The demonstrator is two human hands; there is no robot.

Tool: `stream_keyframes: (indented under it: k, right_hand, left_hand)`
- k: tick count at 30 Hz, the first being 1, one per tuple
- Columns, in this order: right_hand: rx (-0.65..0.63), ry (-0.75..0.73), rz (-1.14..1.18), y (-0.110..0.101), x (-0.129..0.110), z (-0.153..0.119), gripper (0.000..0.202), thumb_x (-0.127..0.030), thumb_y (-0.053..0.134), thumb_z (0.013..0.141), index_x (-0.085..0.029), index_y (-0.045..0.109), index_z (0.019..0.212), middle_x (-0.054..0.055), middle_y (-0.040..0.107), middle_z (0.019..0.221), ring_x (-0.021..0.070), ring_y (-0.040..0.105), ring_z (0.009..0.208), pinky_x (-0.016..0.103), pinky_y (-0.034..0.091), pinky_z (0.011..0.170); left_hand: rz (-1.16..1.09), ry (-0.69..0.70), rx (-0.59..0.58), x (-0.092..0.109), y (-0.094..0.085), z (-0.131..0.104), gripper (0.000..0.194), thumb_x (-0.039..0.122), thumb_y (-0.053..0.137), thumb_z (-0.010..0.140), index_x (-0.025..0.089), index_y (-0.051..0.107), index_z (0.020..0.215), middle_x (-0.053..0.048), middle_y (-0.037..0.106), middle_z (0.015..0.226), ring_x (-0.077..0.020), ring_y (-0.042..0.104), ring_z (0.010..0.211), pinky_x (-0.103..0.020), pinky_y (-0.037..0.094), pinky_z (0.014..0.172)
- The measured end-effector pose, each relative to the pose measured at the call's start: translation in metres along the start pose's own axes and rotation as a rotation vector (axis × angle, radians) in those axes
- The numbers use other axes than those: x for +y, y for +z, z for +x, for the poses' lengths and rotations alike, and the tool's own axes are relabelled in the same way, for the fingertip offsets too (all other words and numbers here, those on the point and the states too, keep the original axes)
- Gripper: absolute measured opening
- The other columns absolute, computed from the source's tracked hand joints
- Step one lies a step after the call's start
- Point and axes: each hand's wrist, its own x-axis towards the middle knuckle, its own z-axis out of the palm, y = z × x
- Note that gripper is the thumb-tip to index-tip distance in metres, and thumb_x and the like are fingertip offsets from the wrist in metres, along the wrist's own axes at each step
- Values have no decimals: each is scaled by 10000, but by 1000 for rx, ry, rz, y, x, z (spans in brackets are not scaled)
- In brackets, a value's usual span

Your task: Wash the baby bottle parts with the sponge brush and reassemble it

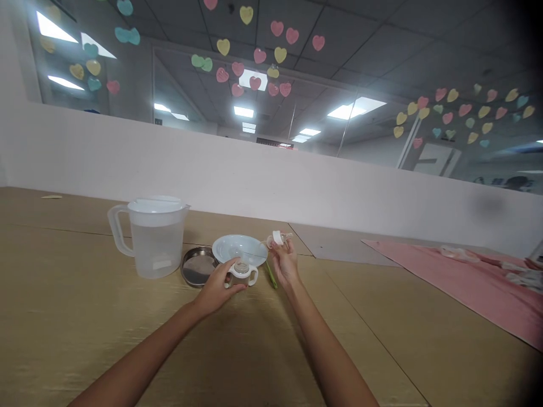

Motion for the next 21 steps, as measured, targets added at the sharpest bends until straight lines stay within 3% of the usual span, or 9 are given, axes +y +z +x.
stream_keyframes:
  k: [7, 16, 21]
  right_hand:
    - [30, -70, -287, -8, 30, 0, 617, -280, 758, 578, -187, 500, 1130, 76, 610, 1148, 186, 620, 962, 355, 511, 877]
    - [-296, -55, -504, -13, 49, -4, 532, -256, 683, 602, -191, 534, 1109, 88, 602, 1183, 216, 602, 1043, 373, 493, 911]
    - [-299, -296, -901, -21, 44, -2, 452, -207, 638, 643, -179, 570, 1089, 91, 621, 1131, 242, 565, 1066, 438, 437, 956]
  left_hand:
    - [0, 1, 0, 1, -2, 0, 665, 475, 633, 753, 196, 440, 1324, -100, 575, 1124, -184, 540, 812, -303, 460, 745]
    - [3, 43, -14, 0, -3, 1, 659, 436, 646, 758, 195, 425, 1331, -126, 549, 1216, -250, 537, 1017, -357, 475, 801]
    - [6, 52, -19, -2, -3, 1, 650, 441, 639, 764, 192, 424, 1325, -133, 533, 1259, -270, 523, 1080, -375, 474, 827]
